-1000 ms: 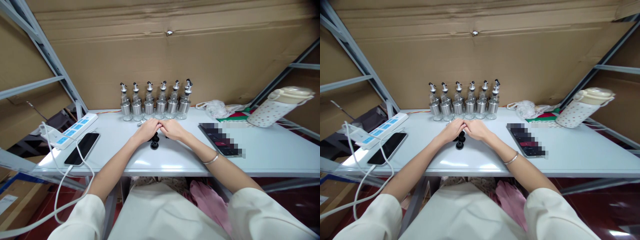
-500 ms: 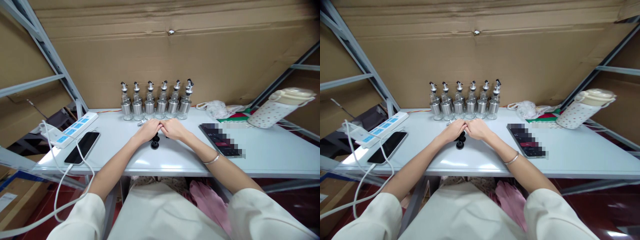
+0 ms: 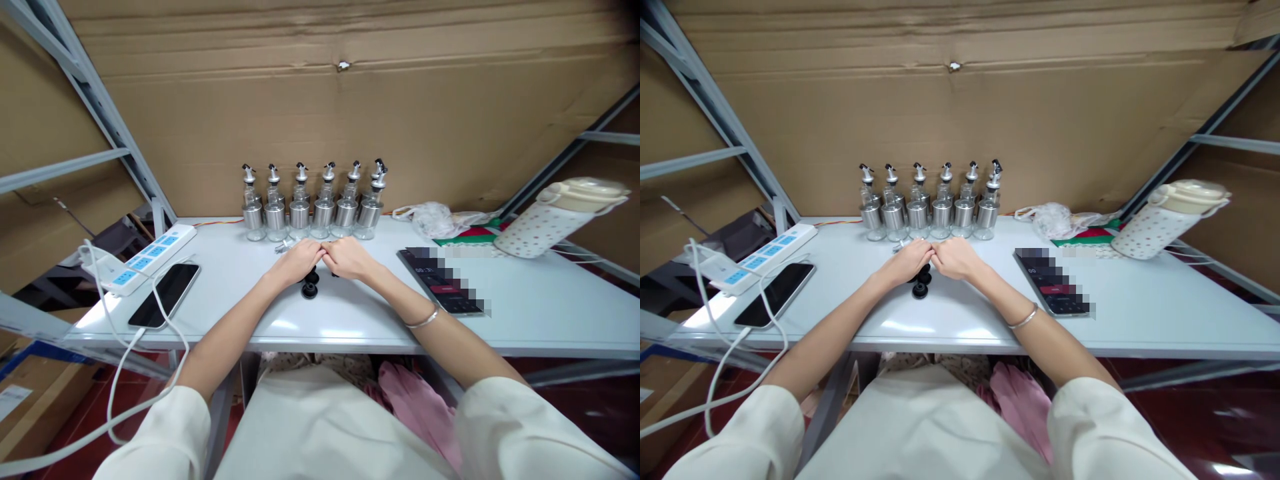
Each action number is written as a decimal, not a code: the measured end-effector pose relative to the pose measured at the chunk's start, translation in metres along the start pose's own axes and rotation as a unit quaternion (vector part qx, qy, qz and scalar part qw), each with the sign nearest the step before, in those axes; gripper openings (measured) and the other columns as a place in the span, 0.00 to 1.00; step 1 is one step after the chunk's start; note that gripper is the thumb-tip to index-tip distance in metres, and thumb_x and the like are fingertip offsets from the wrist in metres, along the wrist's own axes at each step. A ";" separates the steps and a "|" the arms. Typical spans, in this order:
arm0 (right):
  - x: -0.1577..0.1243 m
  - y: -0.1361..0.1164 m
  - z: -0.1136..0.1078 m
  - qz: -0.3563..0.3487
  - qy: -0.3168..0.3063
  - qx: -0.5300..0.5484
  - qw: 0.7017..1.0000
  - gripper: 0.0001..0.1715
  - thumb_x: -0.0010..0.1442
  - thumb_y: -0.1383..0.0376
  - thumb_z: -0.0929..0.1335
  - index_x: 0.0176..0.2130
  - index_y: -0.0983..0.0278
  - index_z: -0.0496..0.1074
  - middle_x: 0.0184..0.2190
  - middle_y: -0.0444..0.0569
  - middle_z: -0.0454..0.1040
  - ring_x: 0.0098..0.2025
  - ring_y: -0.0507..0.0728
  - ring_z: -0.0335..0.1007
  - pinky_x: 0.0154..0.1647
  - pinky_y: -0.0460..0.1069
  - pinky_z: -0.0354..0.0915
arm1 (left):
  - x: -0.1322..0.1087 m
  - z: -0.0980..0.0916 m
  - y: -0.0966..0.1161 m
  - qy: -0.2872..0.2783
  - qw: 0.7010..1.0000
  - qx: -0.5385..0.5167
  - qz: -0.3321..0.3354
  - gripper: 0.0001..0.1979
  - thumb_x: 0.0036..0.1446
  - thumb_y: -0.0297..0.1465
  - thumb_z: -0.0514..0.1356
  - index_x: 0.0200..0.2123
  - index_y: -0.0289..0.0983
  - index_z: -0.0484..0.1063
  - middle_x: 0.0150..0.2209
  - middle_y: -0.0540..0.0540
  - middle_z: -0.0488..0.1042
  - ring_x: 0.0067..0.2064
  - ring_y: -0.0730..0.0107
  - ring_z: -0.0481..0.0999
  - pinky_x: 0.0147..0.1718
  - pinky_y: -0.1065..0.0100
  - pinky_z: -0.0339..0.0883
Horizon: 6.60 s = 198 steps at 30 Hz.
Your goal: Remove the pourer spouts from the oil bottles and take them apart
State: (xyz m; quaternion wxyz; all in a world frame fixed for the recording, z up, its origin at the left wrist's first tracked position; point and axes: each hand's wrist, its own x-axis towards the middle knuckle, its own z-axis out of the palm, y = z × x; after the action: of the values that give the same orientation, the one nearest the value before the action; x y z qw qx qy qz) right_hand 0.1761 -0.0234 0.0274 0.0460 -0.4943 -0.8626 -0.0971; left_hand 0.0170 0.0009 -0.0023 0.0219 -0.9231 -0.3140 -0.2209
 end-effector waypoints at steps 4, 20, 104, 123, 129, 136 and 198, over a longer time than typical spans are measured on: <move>0.000 0.001 0.001 -0.004 0.013 0.012 1.000 0.18 0.60 0.65 0.57 0.33 0.69 0.72 0.30 0.59 0.78 0.30 0.60 0.70 0.29 0.51 0.48 | 0.000 0.000 0.001 0.010 1.000 -0.005 -0.001 0.14 0.67 0.31 0.43 0.36 0.34 0.66 0.35 0.43 0.72 0.43 0.62 0.71 0.43 0.62 0.67; 0.002 0.012 0.020 -0.024 0.165 0.359 0.918 0.17 0.65 0.55 0.54 0.31 0.62 0.60 0.25 0.44 0.66 0.28 0.52 0.61 0.34 0.47 0.57 | -0.003 -0.005 -0.008 0.104 0.992 -0.065 -0.041 0.18 0.67 0.34 0.39 0.28 0.38 0.61 0.28 0.47 0.67 0.33 0.67 0.66 0.37 0.65 0.63; -0.001 0.045 0.021 0.153 -0.213 0.528 0.808 0.19 0.38 0.56 0.77 0.23 0.67 0.72 0.19 0.45 0.73 0.24 0.51 0.71 0.28 0.47 0.71 | -0.009 -0.014 -0.024 0.193 0.979 0.065 -0.019 0.06 0.59 0.29 0.57 0.37 0.36 0.73 0.39 0.45 0.74 0.44 0.64 0.67 0.41 0.64 0.59; -0.006 0.050 0.013 0.117 -0.294 0.505 0.803 0.29 0.39 0.46 0.75 0.30 0.67 0.69 0.20 0.45 0.74 0.22 0.51 0.72 0.22 0.45 0.64 | -0.009 -0.015 -0.024 0.177 0.983 0.049 -0.016 0.07 0.60 0.29 0.56 0.38 0.36 0.73 0.39 0.44 0.73 0.44 0.64 0.67 0.42 0.63 0.61; -0.006 0.043 0.011 0.122 -0.292 0.492 0.811 0.32 0.38 0.44 0.74 0.31 0.66 0.68 0.18 0.43 0.72 0.19 0.51 0.71 0.19 0.44 0.63 | -0.008 -0.013 -0.025 0.177 0.983 0.043 -0.014 0.07 0.60 0.30 0.56 0.37 0.36 0.74 0.39 0.44 0.74 0.44 0.64 0.67 0.42 0.63 0.62; -0.007 0.050 0.011 0.127 -0.312 0.497 0.799 0.34 0.36 0.43 0.75 0.31 0.66 0.68 0.18 0.43 0.73 0.20 0.51 0.72 0.20 0.44 0.64 | -0.008 -0.014 -0.024 0.182 0.982 0.040 -0.010 0.07 0.60 0.30 0.56 0.37 0.36 0.73 0.39 0.43 0.73 0.44 0.64 0.67 0.41 0.63 0.62; 0.001 -0.026 0.000 0.204 0.180 0.699 0.661 0.31 0.56 0.39 0.58 0.19 0.60 0.50 0.15 0.39 0.51 0.16 0.47 0.46 0.16 0.45 0.48 | 0.012 -0.036 0.002 0.151 0.979 -0.130 -0.052 0.29 0.63 0.50 0.37 0.20 0.37 0.58 0.22 0.51 0.63 0.26 0.72 0.63 0.35 0.65 0.58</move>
State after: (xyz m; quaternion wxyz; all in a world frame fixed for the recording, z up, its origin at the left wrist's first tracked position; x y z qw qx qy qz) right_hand 0.1533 -0.0350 0.0239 0.5512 -0.4533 -0.5286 0.4597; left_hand 0.0128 -0.0005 0.0354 -0.0628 -0.8567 -0.3232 -0.3971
